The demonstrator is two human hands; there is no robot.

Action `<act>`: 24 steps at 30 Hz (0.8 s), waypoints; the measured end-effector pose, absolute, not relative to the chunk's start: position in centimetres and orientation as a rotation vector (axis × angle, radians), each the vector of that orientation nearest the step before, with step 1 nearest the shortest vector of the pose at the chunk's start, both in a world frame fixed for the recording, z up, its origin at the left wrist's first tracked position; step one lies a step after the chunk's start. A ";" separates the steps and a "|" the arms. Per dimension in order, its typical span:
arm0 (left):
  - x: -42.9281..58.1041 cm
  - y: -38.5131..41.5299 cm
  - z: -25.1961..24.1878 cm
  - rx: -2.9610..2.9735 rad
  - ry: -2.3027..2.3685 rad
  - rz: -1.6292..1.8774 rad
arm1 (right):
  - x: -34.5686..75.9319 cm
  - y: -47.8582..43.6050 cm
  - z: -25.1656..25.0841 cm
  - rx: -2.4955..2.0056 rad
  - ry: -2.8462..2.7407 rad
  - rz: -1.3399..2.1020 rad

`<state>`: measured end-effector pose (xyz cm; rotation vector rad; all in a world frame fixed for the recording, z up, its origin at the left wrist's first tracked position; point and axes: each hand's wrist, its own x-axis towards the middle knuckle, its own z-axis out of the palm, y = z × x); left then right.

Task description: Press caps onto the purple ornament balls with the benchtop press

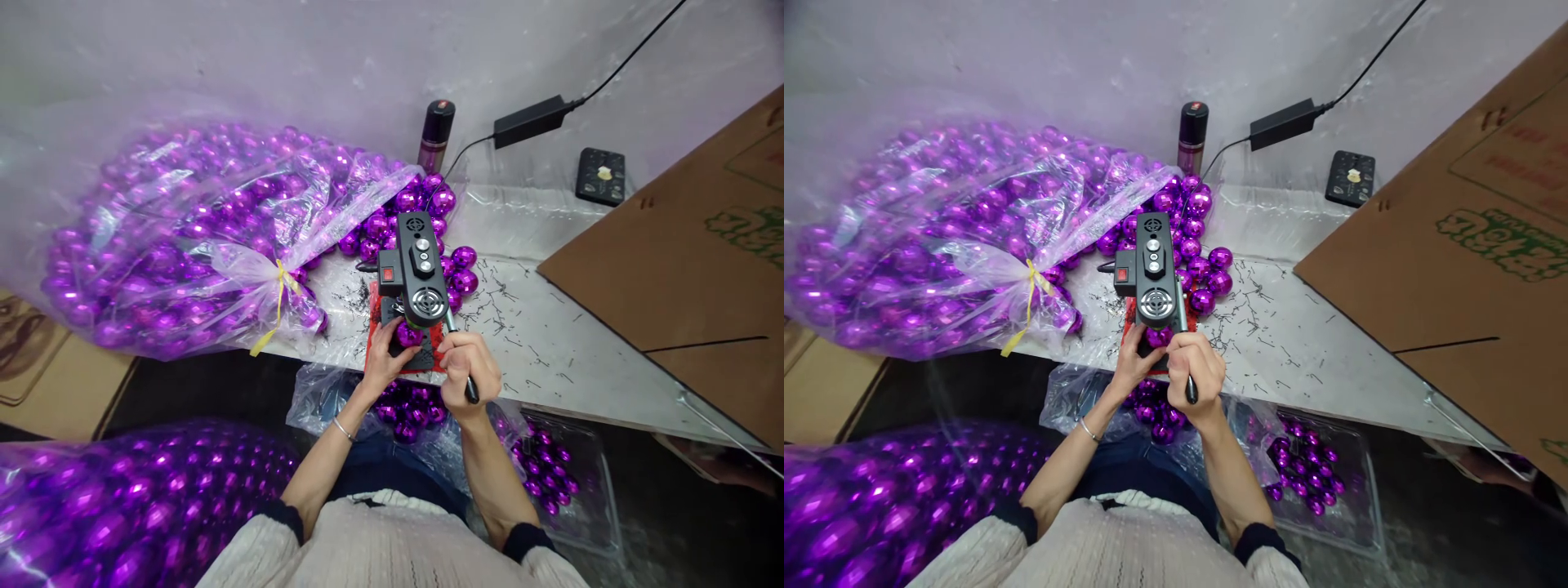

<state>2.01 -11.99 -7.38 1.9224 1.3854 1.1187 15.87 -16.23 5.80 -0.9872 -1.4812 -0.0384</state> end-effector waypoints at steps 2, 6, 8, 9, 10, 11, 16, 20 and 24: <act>1.9 -12.1 -7.5 1.907 1.393 1.111 | 16.0 -16.3 5.4 -0.989 -1.477 -0.032; 2.0 -12.1 -7.7 1.905 1.407 1.097 | 16.1 -16.5 4.4 -1.002 -1.476 -0.032; 2.0 -12.0 -7.7 1.909 1.405 1.097 | 16.1 -16.4 3.7 -0.998 -1.475 -0.051; 2.0 -12.0 -7.7 1.911 1.401 1.101 | 16.1 -16.3 3.3 -0.989 -1.477 -0.065; 2.0 -12.0 -7.7 1.913 1.397 1.105 | 16.1 -16.2 2.9 -0.977 -1.477 -0.081; 2.0 -12.0 -7.7 1.915 1.394 1.108 | 16.0 -16.1 2.4 -0.961 -1.473 -0.099; 1.9 -12.1 -7.5 1.923 1.385 1.111 | 15.7 -15.5 0.4 -0.917 -1.405 -0.150; 2.0 -12.1 -7.3 1.910 1.403 1.092 | 15.5 -15.3 -0.5 -0.891 -1.365 -0.169; 2.1 -12.0 -7.5 1.912 1.407 1.097 | 15.4 -15.2 -0.8 -0.909 -1.360 -0.175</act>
